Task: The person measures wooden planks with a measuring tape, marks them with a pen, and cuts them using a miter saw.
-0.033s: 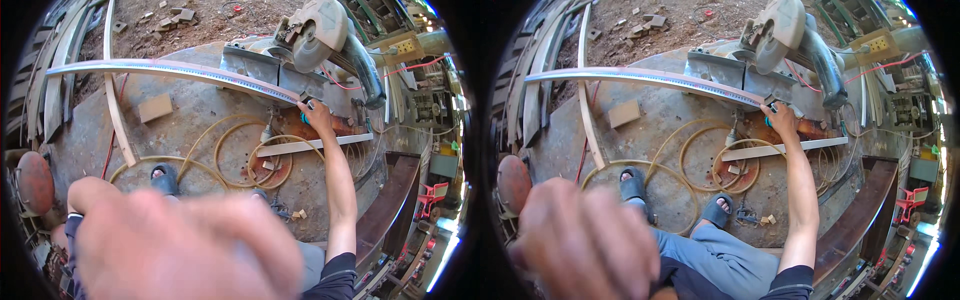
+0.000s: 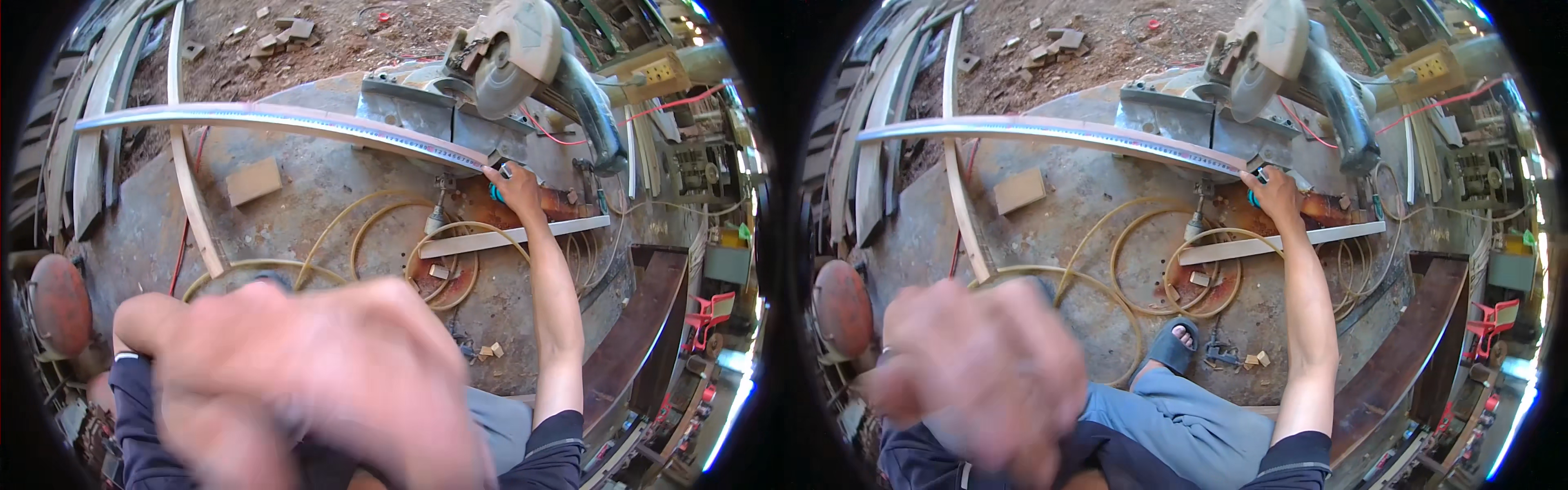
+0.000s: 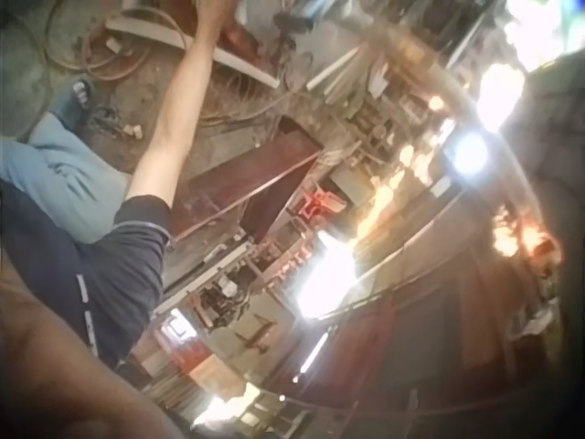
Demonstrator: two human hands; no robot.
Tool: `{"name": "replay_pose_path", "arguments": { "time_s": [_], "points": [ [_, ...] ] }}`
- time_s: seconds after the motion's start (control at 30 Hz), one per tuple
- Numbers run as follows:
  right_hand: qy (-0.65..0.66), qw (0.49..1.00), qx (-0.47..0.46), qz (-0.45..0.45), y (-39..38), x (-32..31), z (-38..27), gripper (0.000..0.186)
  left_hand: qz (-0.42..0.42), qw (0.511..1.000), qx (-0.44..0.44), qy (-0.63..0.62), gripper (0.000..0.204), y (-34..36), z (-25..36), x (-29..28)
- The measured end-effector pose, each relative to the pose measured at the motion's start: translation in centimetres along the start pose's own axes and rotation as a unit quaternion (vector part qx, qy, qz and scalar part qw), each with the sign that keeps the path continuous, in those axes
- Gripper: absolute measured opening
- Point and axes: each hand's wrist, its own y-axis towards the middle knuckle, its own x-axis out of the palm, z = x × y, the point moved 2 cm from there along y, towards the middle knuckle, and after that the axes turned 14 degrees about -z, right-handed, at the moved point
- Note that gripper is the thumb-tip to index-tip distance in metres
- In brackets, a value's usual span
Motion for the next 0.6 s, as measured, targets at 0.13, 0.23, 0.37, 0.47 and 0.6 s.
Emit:
{"name": "replay_pose_path", "arguments": {
  "time_s": [0.13, 0.23, 0.37, 0.47, 0.6],
  "points": [
    [0.021, 0.999, 0.014, 0.033, 2.4, 1.2, -2.9, 0.07, 0.006, 0.856, -0.305, 0.417, 0.036, -3.1, -7.0, -3.2],
    [0.031, 0.999, 0.027, -0.019, 2.6, 0.4, -3.1, 0.072, -0.009, 0.724, -0.462, 0.512, 0.036, -8.1, -13.3, -10.4],
    [0.082, 0.996, 0.035, 0.008, 3.4, 1.2, -0.4, 0.076, -0.001, 0.581, -0.394, 0.712, 0.047, -7.0, -17.2, -20.3],
    [0.135, 0.99, 0.036, 0.01, 4.5, 0.9, -1.4, 0.081, 0.03, 0.528, -0.283, 0.8, 0.044, -5.9, -19.5, -26.5],
    [0.166, 0.985, 0.054, 0.002, 5.0, 2.3, -1.1, 0.084, 0.161, 0.63, -0.325, 0.687, 0.032, -4.2, -24.2, -29.5]
  ]
}}
